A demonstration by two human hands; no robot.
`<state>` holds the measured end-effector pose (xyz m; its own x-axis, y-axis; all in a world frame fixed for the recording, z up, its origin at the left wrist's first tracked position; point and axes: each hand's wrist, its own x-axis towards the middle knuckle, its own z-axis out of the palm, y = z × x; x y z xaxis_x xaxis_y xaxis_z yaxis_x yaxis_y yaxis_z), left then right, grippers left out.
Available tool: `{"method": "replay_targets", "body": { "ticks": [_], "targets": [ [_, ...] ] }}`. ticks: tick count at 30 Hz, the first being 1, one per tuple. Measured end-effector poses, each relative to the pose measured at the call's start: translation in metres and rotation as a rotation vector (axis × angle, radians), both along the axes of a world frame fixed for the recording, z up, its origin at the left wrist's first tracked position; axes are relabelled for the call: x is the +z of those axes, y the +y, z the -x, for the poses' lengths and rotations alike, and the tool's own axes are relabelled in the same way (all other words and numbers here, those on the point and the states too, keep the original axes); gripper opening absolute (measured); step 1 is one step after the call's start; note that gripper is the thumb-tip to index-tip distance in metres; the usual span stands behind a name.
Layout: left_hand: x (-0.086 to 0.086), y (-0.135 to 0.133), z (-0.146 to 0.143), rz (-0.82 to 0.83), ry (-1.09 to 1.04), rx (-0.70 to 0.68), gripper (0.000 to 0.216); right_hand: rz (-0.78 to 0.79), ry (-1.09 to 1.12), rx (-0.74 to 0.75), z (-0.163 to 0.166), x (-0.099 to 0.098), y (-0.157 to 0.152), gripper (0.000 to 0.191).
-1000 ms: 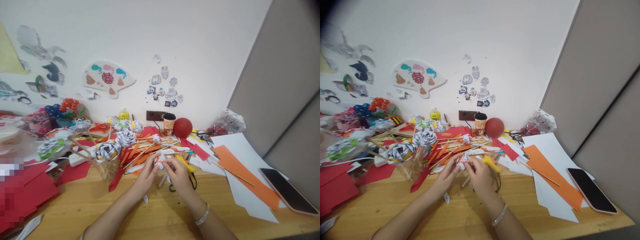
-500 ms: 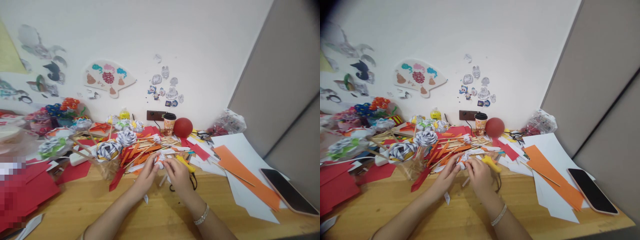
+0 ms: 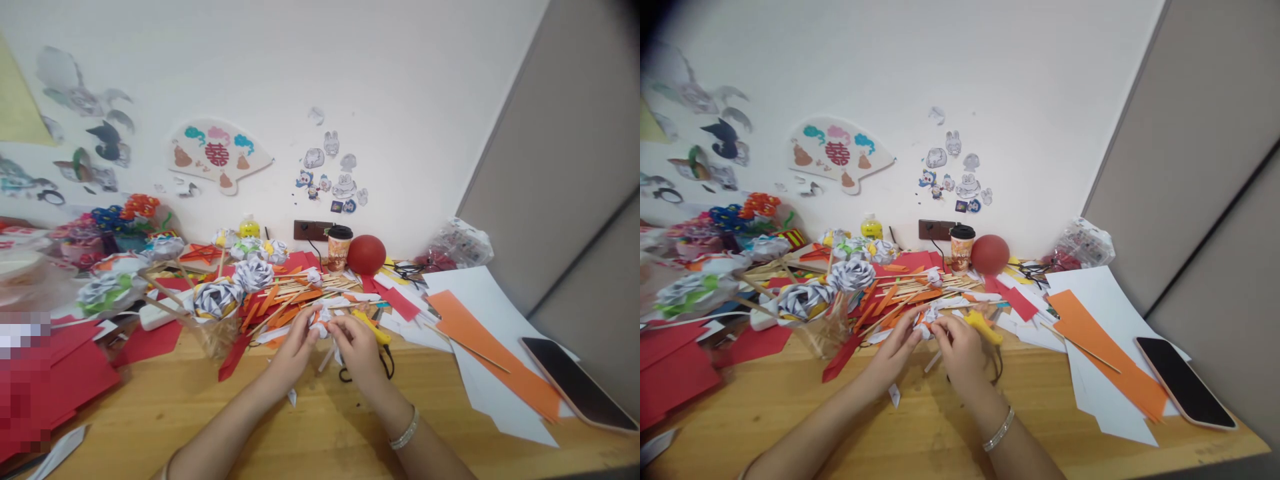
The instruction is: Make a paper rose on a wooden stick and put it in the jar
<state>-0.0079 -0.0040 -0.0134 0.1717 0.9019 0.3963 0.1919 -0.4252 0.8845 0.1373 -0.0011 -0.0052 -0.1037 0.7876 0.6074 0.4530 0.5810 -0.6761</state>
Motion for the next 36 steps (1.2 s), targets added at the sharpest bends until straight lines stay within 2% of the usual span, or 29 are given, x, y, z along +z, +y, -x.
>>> {"method": "replay_targets", "body": {
  "ticks": [5,11,16,22,25,28,32,36],
  "targets": [
    [-0.001,0.000,0.001,-0.025,0.045,-0.006,0.041,0.055,0.027,-0.025,0.001,-0.002,0.001,0.011],
    [0.002,-0.001,0.000,-0.025,0.052,0.012,0.041,0.063,0.076,0.031,0.000,0.003,-0.003,0.015],
    [0.001,-0.001,-0.001,-0.050,0.070,0.009,0.040,0.209,0.172,0.013,0.003,0.006,-0.002,0.010],
    [0.005,-0.003,-0.001,-0.021,0.024,-0.011,0.041,0.323,0.246,0.089,0.002,0.007,0.000,0.011],
    [0.009,-0.004,-0.001,0.073,-0.109,-0.065,0.045,0.265,0.283,0.131,-0.001,0.010,-0.003,0.015],
    [0.012,-0.005,0.000,0.124,-0.257,-0.099,0.046,0.108,0.206,0.094,-0.002,0.013,-0.007,0.017],
    [0.015,-0.005,0.000,0.075,-0.312,-0.087,0.044,-0.065,0.033,0.024,-0.002,0.013,-0.010,0.013],
    [0.018,-0.006,-0.002,0.012,-0.263,-0.057,0.039,-0.139,-0.021,-0.054,-0.002,0.011,-0.010,0.013]
  ]
}}
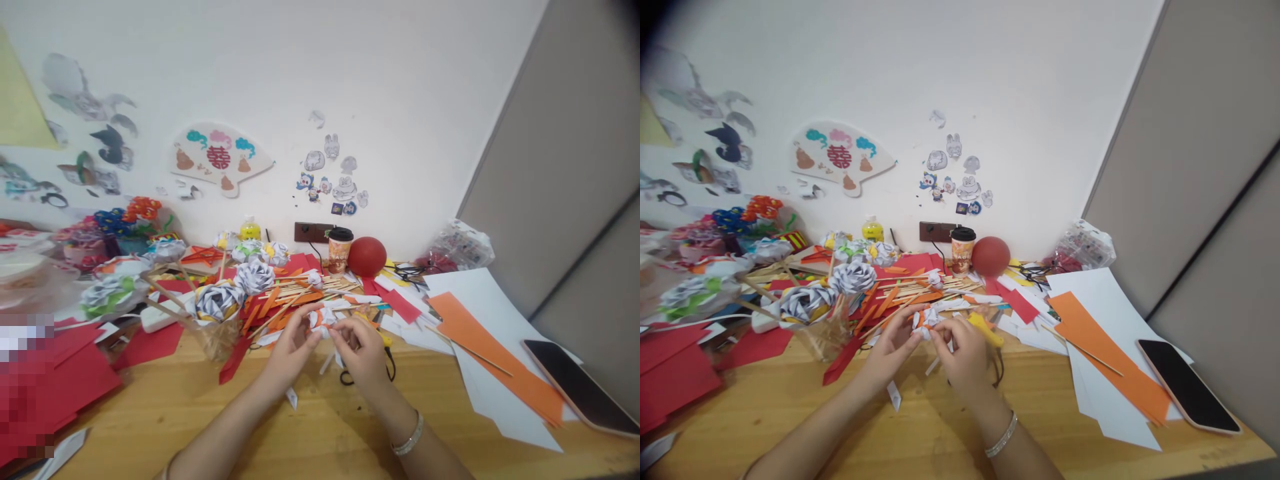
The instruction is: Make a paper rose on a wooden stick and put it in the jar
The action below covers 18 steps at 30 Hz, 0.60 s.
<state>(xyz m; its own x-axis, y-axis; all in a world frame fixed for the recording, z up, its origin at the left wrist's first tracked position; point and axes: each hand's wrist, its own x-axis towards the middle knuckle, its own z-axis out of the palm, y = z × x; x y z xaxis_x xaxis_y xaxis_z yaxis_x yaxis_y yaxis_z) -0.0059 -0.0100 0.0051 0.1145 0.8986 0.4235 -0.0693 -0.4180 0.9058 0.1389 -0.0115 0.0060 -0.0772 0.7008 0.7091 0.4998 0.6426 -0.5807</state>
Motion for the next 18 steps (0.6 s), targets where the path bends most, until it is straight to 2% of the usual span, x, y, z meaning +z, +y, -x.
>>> {"method": "replay_targets", "body": {
  "ticks": [8,13,18],
  "targets": [
    [-0.0021,0.0014,-0.0002,-0.132,0.067,0.132,0.035,-0.060,-0.103,-0.025,0.0000,-0.0033,-0.0001,0.016],
    [-0.0064,0.0032,-0.0002,-0.162,0.102,0.153,0.032,-0.114,-0.206,-0.081,0.0019,-0.0075,0.0007,0.017],
    [-0.0064,0.0021,-0.0015,-0.176,0.082,0.158,0.031,-0.095,-0.225,-0.086,0.0024,-0.0095,0.0023,0.015]
  ]
}}
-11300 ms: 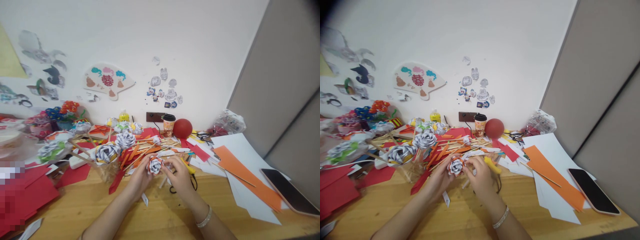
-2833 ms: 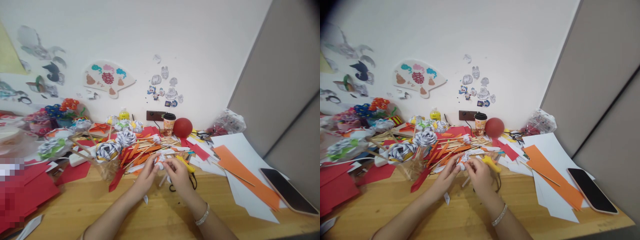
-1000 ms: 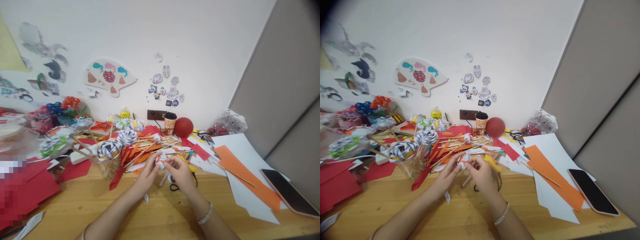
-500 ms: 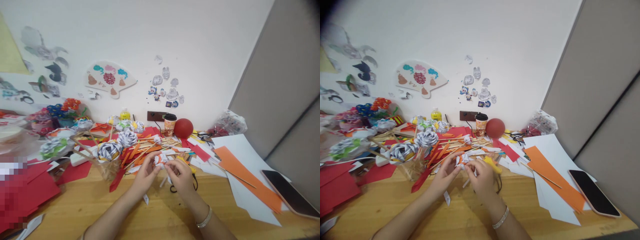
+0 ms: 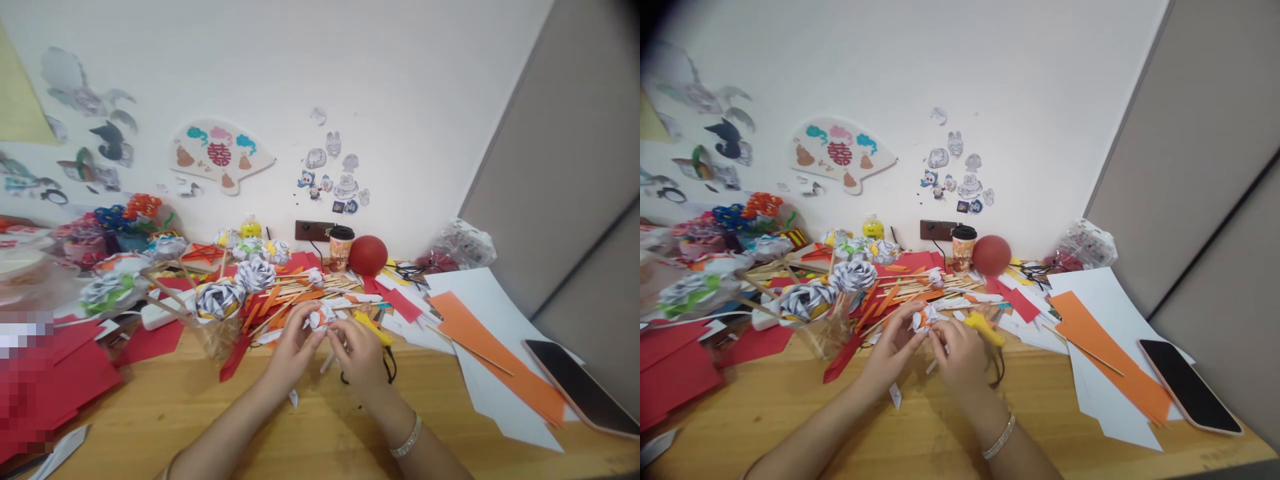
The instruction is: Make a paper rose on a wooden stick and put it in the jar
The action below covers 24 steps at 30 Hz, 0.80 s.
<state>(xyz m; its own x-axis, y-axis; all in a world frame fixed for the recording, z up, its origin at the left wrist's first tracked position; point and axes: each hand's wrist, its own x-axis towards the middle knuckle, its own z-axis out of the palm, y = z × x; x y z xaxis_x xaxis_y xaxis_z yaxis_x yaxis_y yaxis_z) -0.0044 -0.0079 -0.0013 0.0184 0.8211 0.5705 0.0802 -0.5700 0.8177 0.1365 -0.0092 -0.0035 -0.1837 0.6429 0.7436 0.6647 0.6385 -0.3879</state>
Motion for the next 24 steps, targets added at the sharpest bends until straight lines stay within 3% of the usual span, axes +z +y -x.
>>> {"method": "replay_targets", "body": {
  "ticks": [5,12,20,24],
  "targets": [
    [0.002,0.000,0.004,0.204,-0.142,-0.095,0.039,0.031,0.039,0.065,-0.003,0.004,0.000,0.016],
    [0.002,0.002,0.002,0.474,-0.367,-0.367,0.042,-0.011,0.017,0.082,-0.009,0.007,0.003,0.019],
    [0.001,0.002,0.000,0.326,-0.198,-0.140,0.042,-0.005,0.043,0.103,-0.007,0.006,-0.002,0.018],
    [-0.005,0.007,-0.002,0.230,-0.173,-0.065,0.042,0.097,0.185,0.115,-0.003,0.007,-0.001,0.015]
  ]
}}
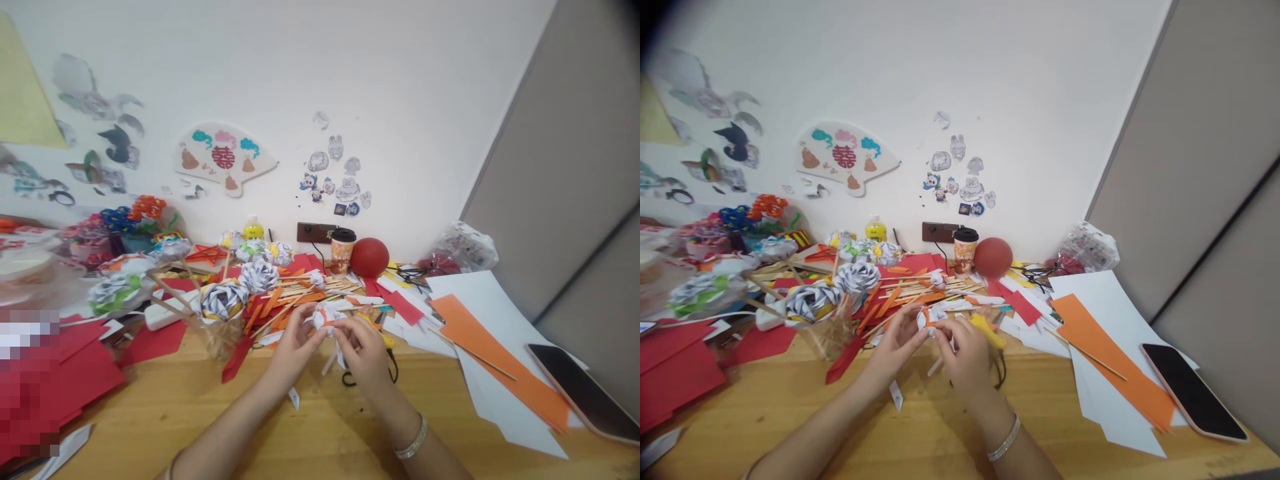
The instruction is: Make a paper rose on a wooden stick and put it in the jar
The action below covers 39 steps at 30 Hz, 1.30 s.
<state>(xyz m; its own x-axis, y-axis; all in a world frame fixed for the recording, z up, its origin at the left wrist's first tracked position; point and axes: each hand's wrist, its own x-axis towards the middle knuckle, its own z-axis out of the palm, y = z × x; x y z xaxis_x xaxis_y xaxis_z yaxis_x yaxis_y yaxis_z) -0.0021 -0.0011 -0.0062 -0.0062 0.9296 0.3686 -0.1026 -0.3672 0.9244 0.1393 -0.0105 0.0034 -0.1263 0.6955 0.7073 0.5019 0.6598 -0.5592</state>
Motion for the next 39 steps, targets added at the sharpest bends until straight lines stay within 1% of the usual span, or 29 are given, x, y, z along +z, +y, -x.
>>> {"method": "replay_targets", "body": {
  "ticks": [5,8,14,17,20,23,25,27,30,32,33,35,37,39],
  "targets": [
    [0.000,0.001,-0.001,-0.003,-0.006,-0.002,0.042,0.211,0.169,0.111,0.001,0.001,0.004,0.014],
    [0.000,0.000,-0.001,0.003,-0.019,-0.009,0.041,0.275,0.188,0.105,0.001,0.000,0.005,0.015],
    [-0.004,0.001,-0.001,0.006,-0.028,-0.013,0.039,0.205,0.059,-0.016,0.003,-0.004,0.005,0.012],
    [-0.002,-0.001,-0.002,0.002,-0.035,-0.018,0.040,0.176,0.033,-0.029,0.003,-0.004,0.004,0.012],
    [0.002,-0.003,-0.001,0.015,-0.045,0.021,0.040,0.143,0.004,-0.031,0.003,-0.002,0.002,0.011],
    [0.006,-0.004,0.002,0.090,-0.081,0.054,0.042,0.112,-0.036,-0.041,0.003,0.000,0.001,0.011],
    [0.007,-0.004,0.004,0.166,-0.152,-0.002,0.045,0.104,-0.046,-0.039,0.002,0.000,0.001,0.011],
    [0.008,-0.005,0.004,0.213,-0.236,-0.105,0.046,0.104,-0.044,-0.018,0.001,0.000,0.003,0.010],
    [0.010,-0.007,0.002,0.213,-0.311,-0.226,0.045,0.106,-0.025,0.006,-0.002,-0.001,0.006,0.008],
    [0.011,-0.009,0.000,0.203,-0.307,-0.254,0.045,0.094,-0.001,-0.016,-0.004,0.000,0.007,0.007],
    [0.012,-0.009,0.000,0.189,-0.293,-0.241,0.045,0.077,0.009,-0.031,-0.005,0.000,0.006,0.009],
    [0.012,-0.009,0.000,0.136,-0.236,-0.172,0.044,0.025,0.007,-0.036,-0.006,0.000,0.005,0.011],
    [0.012,-0.007,0.000,0.068,-0.158,-0.093,0.045,-0.029,-0.041,0.006,-0.006,0.001,0.003,0.013],
    [0.010,-0.005,0.000,0.016,-0.106,-0.059,0.046,-0.061,-0.089,0.042,-0.006,0.001,0.002,0.015]
  ]
}}
